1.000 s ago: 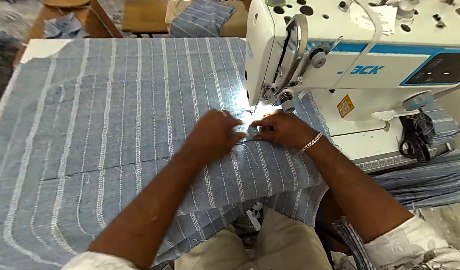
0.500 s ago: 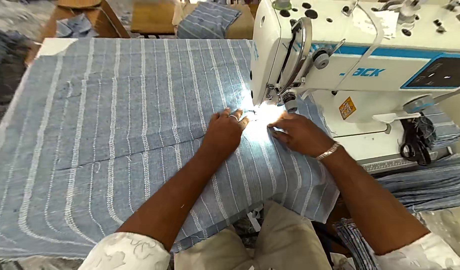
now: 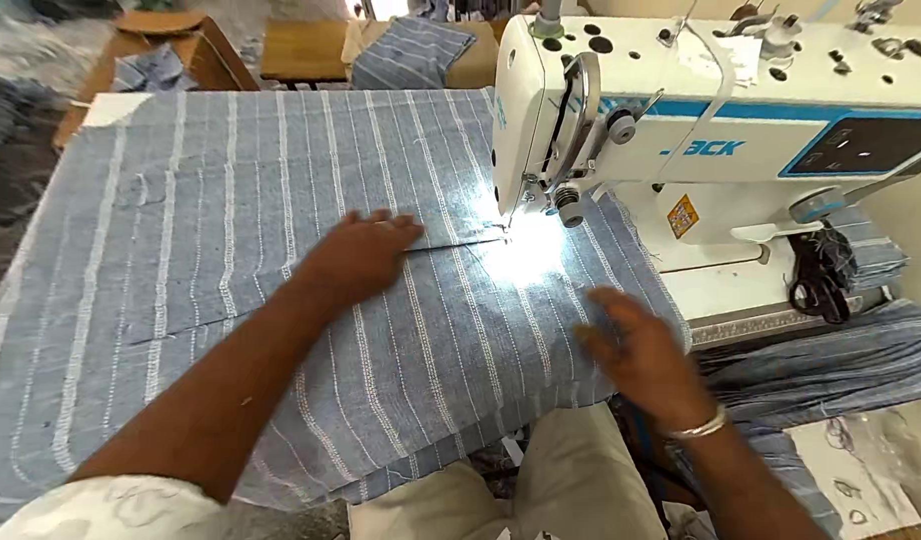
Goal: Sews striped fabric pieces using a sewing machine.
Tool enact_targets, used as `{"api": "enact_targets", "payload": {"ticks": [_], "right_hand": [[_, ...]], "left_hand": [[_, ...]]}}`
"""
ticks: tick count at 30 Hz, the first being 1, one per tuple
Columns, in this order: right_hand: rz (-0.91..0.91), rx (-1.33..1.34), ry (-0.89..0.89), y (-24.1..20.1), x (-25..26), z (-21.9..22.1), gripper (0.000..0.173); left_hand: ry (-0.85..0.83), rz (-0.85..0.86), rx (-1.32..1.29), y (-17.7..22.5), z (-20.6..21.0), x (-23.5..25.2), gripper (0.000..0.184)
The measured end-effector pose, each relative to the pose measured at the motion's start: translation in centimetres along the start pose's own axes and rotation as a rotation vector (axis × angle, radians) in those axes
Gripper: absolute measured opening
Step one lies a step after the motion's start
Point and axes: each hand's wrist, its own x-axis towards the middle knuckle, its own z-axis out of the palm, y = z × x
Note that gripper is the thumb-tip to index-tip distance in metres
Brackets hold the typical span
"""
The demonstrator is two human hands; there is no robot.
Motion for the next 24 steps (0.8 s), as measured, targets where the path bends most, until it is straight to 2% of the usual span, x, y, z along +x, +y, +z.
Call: {"api": "enact_targets", "payload": {"ticks": [2, 4, 5, 7, 8, 9, 10, 11, 12, 14, 15, 16, 18, 20, 22, 24], "right_hand": [[-0.072, -0.133, -0.035, -1.7, -0.1, 4.0, 0.074], [-0.212, -0.237, 0.006, -1.1, 2.6, 6.3, 0.071], [-0.3, -0.248, 0.002, 0.1, 5.0, 6.2, 0.067], [-0.494, -0.252, -0.093, 3.3, 11.1, 3.7, 0.06], [-0.564, -0.278, -0.151, 4.5, 13.8, 1.6, 0.056], [-0.597, -0.332, -0.175, 5.0, 16.2, -0.7, 0.05], [-0.564, -0.386, -0.188, 4.9, 17.9, -2.5, 0.044], [-0.451, -0.44, -0.205, 4.5, 18.8, -3.2, 0.043], [-0.293, -0.476, -0.206, 3.4, 18.9, -3.3, 0.044], [-0.001, -0.406, -0.088, -0.5, 17.2, -2.2, 0.045], [0.064, -0.335, -0.005, -2.1, 15.2, -1.1, 0.051], [0.068, -0.249, 0.062, -3.2, 12.7, 0.3, 0.058], [-0.011, -0.17, 0.107, -2.9, 7.1, 3.6, 0.069], [-0.179, -0.213, 0.111, 2.0, 4.1, 4.7, 0.068], [-0.37, -0.258, 0.062, 9.3, 5.0, 0.7, 0.067], [-0.416, -0.412, -0.036, 15.3, 6.4, -4.7, 0.07]], "left_hand": [[0.089, -0.191, -0.024, -3.7, 0.6, -4.7, 0.051], [0.1, -0.41, -0.027, -3.5, 0.7, -10.0, 0.065], [0.033, -0.489, -0.013, -1.7, 0.2, -12.1, 0.077], [-0.282, -0.606, -0.024, 4.5, -2.0, -16.0, 0.107], [-0.489, -0.61, -0.052, 8.0, -3.9, -17.4, 0.112], [-0.611, -0.548, -0.121, 10.6, -5.5, -18.3, 0.107], [-0.633, -0.453, -0.203, 11.9, -6.5, -18.9, 0.097], [-0.629, -0.389, -0.271, 12.2, -7.2, -18.8, 0.087], [-0.559, -0.344, -0.289, 11.5, -7.5, -18.2, 0.077], [-0.248, -0.296, -0.247, 7.5, -6.1, -16.5, 0.057], [-0.104, -0.276, -0.204, 4.9, -4.8, -15.6, 0.055], [-0.009, -0.262, -0.161, 2.6, -3.4, -14.7, 0.059], [0.059, -0.245, -0.098, -0.2, -0.4, -14.1, 0.072], [0.091, -0.216, -0.031, -0.7, 2.3, -14.6, 0.08], [0.114, -0.202, 0.013, -0.7, 3.0, -14.8, 0.087], [0.124, -0.196, 0.012, -0.5, 3.1, -15.0, 0.094]]}}
